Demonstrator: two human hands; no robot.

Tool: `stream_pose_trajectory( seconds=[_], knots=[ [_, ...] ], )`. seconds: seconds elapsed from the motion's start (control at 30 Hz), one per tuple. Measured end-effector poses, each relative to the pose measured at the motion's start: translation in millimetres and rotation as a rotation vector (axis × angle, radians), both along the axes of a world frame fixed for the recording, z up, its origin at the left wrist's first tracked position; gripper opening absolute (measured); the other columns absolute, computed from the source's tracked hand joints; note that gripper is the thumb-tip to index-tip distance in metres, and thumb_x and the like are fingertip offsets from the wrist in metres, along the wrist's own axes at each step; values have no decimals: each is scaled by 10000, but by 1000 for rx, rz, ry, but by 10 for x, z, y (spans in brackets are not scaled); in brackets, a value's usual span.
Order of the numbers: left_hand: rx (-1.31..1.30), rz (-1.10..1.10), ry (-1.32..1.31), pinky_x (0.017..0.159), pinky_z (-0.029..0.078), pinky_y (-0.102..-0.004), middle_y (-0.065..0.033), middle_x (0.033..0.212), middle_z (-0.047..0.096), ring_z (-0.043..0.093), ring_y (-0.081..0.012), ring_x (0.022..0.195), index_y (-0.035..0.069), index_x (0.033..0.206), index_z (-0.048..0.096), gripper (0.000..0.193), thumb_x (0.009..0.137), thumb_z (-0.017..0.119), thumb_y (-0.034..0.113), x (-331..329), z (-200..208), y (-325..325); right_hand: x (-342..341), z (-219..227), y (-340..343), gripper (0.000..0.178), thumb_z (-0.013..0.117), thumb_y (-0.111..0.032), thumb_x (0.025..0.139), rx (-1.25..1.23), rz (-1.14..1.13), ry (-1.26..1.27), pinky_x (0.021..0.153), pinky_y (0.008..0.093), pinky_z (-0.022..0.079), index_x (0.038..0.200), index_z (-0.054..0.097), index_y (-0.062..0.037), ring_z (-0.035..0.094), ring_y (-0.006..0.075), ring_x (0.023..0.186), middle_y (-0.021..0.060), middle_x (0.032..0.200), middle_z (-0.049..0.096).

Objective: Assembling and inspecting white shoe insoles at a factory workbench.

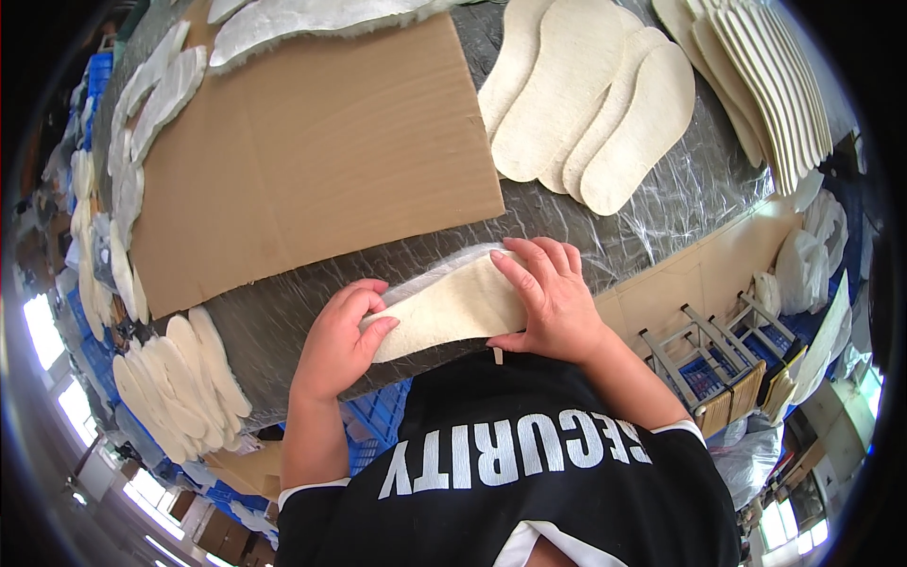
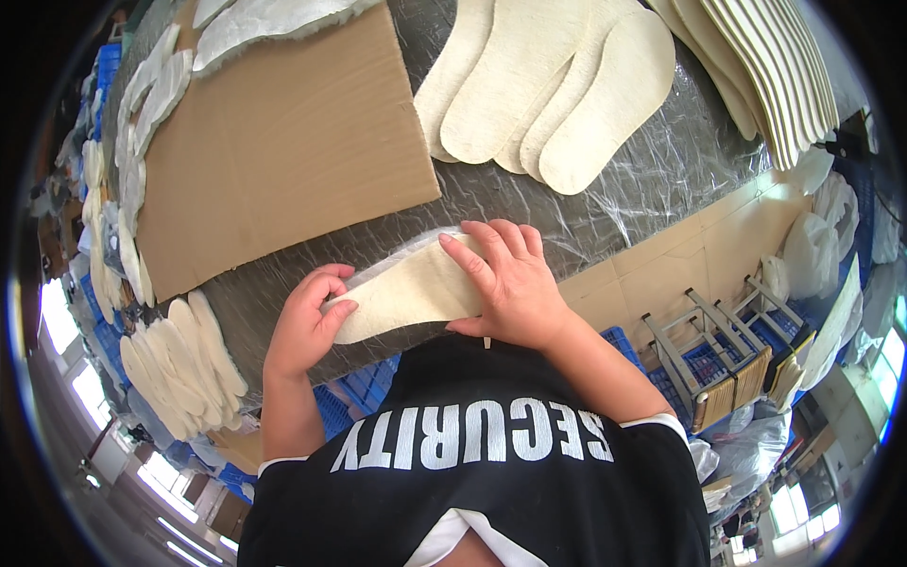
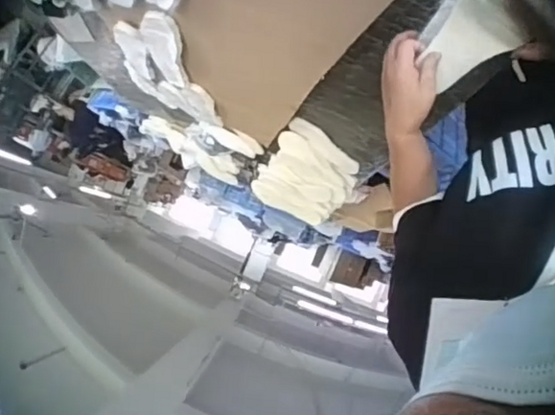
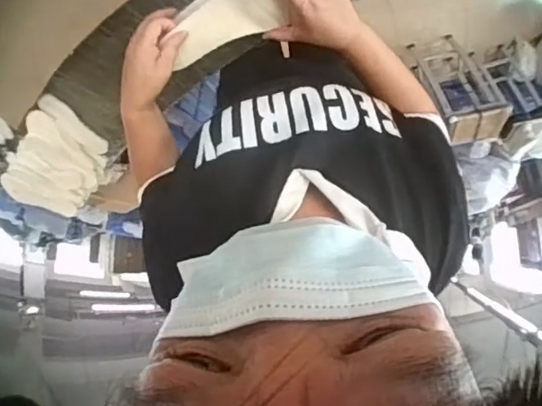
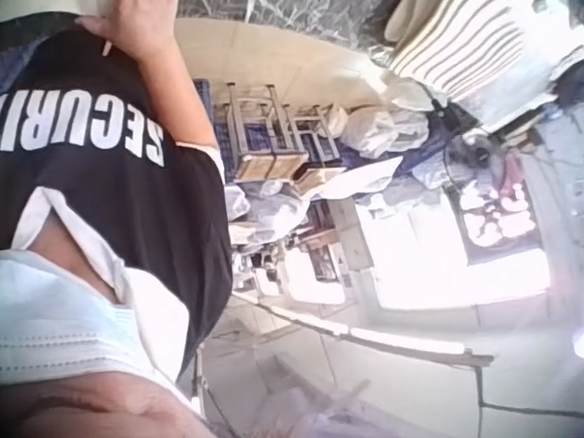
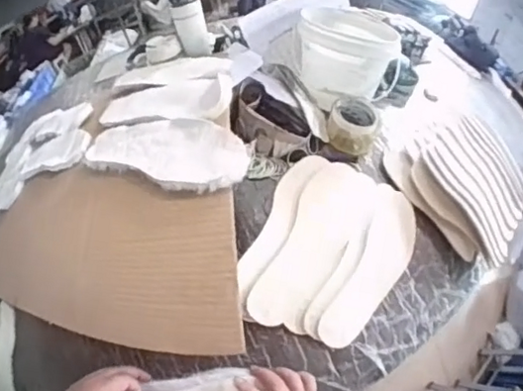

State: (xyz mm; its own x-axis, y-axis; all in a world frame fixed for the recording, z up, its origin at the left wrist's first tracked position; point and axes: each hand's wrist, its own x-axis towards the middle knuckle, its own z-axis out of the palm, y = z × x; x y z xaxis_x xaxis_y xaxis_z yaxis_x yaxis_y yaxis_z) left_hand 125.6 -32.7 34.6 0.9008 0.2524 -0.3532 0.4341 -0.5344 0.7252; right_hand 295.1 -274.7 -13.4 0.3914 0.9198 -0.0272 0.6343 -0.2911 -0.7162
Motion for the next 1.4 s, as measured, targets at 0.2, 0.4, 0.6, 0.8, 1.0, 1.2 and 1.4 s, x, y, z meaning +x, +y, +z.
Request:
stream_pose_trajectory(
  seconds=[0.2,0.4,0.6,0.8,1.0,1.2,1.4],
  knots=[
    [-112,128,89,824,491,-373,-158,1038,643,613,-336,934,-3,903,562,181,851,684,121,66,-37,-37,2,24,21,1123,887,-438,489,-45,-21,-35,998,483,332,1433,387,-89,452,344,1188,138,1322,479],
    [-97,184,44,838,481,-326,-148,1005,642,615,-251,910,-22,883,567,132,851,662,62,86,-101,-66,1,58,55,1088,868,-489,498,-122,-15,-105,992,469,337,1386,431,-37,452,339,1189,140,1329,475],
    [-84,202,150,823,488,-322,-146,976,650,627,-246,895,-27,877,591,126,854,668,69,108,-131,-51,4,66,71,1067,855,-511,508,-147,-20,-126,985,456,340,1371,456,-28,453,329,1172,128,1289,484],
    [-54,189,88,813,487,-312,-133,976,624,611,-235,881,-32,880,589,129,843,670,62,119,-137,-76,23,153,130,1086,840,-564,483,-234,8,-158,1003,451,309,1360,481,-33,443,316,1165,114,1265,487],
    [77,163,-16,738,511,-356,-110,987,627,629,-323,831,-10,873,608,168,834,694,129,122,-137,-102,72,148,221,850,798,-510,609,-147,-37,-191,991,436,319,1287,563,-55,457,290,1145,91,1220,522],
    [56,161,58,757,481,-322,-128,941,599,602,-258,835,-22,855,592,135,826,685,72,150,-38,-123,172,-7,376,237,716,-185,781,-91,-67,-36,858,411,378,996,673,-95,516,270,979,46,988,598],
    [36,233,58,691,480,-315,-126,780,616,593,-244,720,-11,857,601,122,842,677,83,145,-73,-157,158,-67,446,117,708,-172,782,-111,-64,-71,863,401,372,870,667,-108,515,255,977,44,959,596]
  ],
)
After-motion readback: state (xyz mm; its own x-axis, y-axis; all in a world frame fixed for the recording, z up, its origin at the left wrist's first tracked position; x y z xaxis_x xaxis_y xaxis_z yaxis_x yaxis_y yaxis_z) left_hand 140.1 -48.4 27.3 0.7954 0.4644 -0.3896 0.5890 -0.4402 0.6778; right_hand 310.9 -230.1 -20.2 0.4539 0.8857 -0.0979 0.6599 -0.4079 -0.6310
